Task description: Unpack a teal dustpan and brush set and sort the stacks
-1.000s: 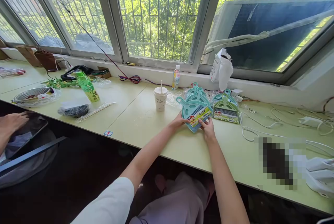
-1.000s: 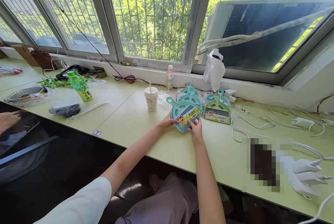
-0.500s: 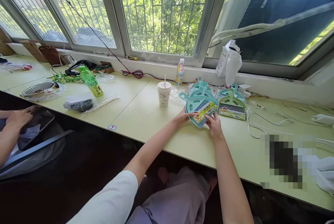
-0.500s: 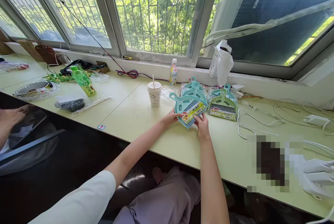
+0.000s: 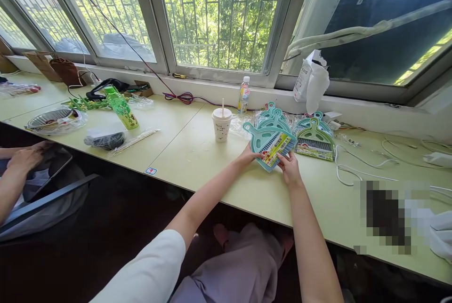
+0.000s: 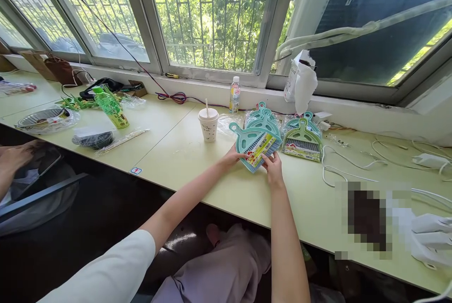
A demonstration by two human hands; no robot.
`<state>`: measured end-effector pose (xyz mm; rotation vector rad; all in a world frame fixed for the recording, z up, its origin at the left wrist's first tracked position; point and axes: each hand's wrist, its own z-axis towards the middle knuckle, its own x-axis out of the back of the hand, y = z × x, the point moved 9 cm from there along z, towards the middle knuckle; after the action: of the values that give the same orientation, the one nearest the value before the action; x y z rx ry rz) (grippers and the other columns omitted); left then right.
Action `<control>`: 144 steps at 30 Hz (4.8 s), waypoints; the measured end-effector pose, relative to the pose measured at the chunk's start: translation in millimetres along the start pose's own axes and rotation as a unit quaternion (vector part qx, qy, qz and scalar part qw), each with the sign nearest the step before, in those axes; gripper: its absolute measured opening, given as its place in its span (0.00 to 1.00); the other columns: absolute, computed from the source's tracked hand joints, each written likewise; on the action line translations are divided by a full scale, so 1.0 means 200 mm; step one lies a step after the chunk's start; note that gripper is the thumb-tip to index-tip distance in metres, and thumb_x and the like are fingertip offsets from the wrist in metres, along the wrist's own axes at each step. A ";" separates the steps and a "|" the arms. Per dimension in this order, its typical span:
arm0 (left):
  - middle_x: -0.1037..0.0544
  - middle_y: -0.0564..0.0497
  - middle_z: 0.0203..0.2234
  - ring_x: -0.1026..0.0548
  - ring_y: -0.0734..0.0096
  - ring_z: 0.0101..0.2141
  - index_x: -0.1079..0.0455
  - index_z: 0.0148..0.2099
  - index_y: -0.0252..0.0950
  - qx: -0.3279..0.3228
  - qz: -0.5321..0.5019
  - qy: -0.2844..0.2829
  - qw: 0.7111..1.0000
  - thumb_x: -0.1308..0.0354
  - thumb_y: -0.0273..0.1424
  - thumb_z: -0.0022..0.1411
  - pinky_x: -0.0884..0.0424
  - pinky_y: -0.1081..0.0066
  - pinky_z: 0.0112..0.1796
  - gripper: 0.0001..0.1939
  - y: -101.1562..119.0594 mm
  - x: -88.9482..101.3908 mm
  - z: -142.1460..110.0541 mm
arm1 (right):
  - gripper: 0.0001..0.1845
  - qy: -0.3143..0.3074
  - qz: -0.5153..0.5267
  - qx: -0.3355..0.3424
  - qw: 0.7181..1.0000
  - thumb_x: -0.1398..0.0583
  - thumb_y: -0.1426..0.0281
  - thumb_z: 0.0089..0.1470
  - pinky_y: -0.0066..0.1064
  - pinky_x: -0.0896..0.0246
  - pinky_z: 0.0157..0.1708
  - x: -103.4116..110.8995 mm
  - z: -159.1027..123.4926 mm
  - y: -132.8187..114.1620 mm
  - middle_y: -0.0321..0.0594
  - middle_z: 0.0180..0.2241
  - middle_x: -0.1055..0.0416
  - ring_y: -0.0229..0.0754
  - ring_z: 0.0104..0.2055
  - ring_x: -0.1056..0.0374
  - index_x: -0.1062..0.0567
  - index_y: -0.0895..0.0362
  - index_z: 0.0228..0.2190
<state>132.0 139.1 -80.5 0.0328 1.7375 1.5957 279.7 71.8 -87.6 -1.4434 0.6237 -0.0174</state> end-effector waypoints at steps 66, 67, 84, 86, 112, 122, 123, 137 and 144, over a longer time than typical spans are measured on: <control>0.27 0.38 0.53 0.21 0.58 0.44 0.53 0.69 0.41 -0.028 -0.066 0.052 0.996 0.44 0.51 0.61 0.31 0.56 0.53 0.41 0.31 0.11 0.11 | 0.29 0.024 0.041 0.041 0.998 0.27 0.68 0.33 0.32 0.28 0.40 0.11 0.02 -0.08 0.35 0.40 0.22 0.39 0.41 0.26 0.26 0.51 0.41; 0.26 0.39 0.52 0.21 0.60 0.42 0.53 0.69 0.42 -0.032 -0.063 0.067 0.995 0.42 0.48 0.60 0.30 0.56 0.53 0.41 0.32 0.14 0.11 | 0.28 0.019 0.032 0.034 0.999 0.27 0.68 0.33 0.33 0.28 0.40 0.11 0.02 -0.07 0.35 0.40 0.22 0.39 0.40 0.26 0.26 0.51 0.41; 0.25 0.43 0.52 0.25 0.58 0.51 0.32 0.59 0.42 0.077 0.052 -0.190 0.977 0.31 0.41 0.54 0.28 0.58 0.51 0.31 0.12 -0.11 -0.02 | 0.30 0.022 0.050 0.044 0.998 0.27 0.69 0.32 0.35 0.28 0.46 0.06 0.02 -0.05 0.37 0.43 0.24 0.41 0.47 0.27 0.27 0.51 0.41; 0.25 0.42 0.51 0.25 0.59 0.50 0.32 0.58 0.41 0.038 0.012 -0.121 0.992 0.31 0.41 0.54 0.28 0.61 0.49 0.31 0.14 -0.06 0.03 | 0.31 0.024 0.055 0.037 0.998 0.27 0.69 0.31 0.32 0.28 0.44 0.05 0.02 -0.05 0.36 0.43 0.24 0.40 0.46 0.27 0.27 0.51 0.41; 0.31 0.38 0.58 0.35 0.47 0.60 0.47 0.68 0.37 -0.091 0.077 0.026 0.993 0.22 0.33 0.38 0.40 0.49 0.60 0.57 0.02 -0.14 0.00 | 0.31 0.078 0.062 0.082 0.992 0.30 0.74 0.33 0.28 0.27 0.38 0.07 -0.02 -0.14 0.35 0.40 0.25 0.38 0.41 0.26 0.29 0.52 0.43; 0.34 0.38 0.61 0.32 0.46 0.57 0.52 0.69 0.37 -0.150 0.334 0.003 0.931 0.30 0.33 0.50 0.35 0.53 0.56 0.50 0.05 -0.19 -0.02 | 0.22 0.153 0.127 0.034 0.979 0.32 0.63 0.40 0.32 0.26 0.35 0.19 0.01 -0.07 0.36 0.40 0.25 0.38 0.38 0.26 0.27 0.54 0.40; 0.34 0.38 0.61 0.31 0.47 0.57 0.51 0.69 0.38 -0.147 0.347 -0.001 0.926 0.30 0.33 0.50 0.34 0.54 0.54 0.49 0.06 -0.20 -0.02 | 0.23 0.158 0.130 0.030 0.978 0.32 0.62 0.41 0.32 0.26 0.35 0.20 0.01 -0.06 0.37 0.40 0.25 0.39 0.38 0.26 0.27 0.54 0.40; 0.36 0.36 0.60 0.32 0.46 0.57 0.54 0.69 0.35 -0.149 0.382 -0.042 0.911 0.34 0.38 0.53 0.33 0.52 0.54 0.47 0.02 -0.28 -0.07 | 0.34 0.216 0.079 0.083 0.970 0.27 0.56 0.32 0.34 0.25 0.38 0.26 0.00 -0.10 0.45 0.48 0.25 0.46 0.47 0.27 0.25 0.58 0.42; 0.36 0.37 0.61 0.33 0.48 0.58 0.57 0.70 0.35 -0.136 0.348 -0.032 0.927 0.38 0.33 0.56 0.36 0.53 0.57 0.46 0.01 -0.28 -0.09 | 0.33 0.225 0.063 0.075 0.969 0.27 0.58 0.33 0.34 0.26 0.42 0.26 0.01 -0.08 0.43 0.48 0.25 0.45 0.49 0.27 0.26 0.57 0.42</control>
<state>161.1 95.8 -51.1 0.6194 1.5121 2.2987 330.8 50.5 -92.5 -1.2552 1.0627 -0.2935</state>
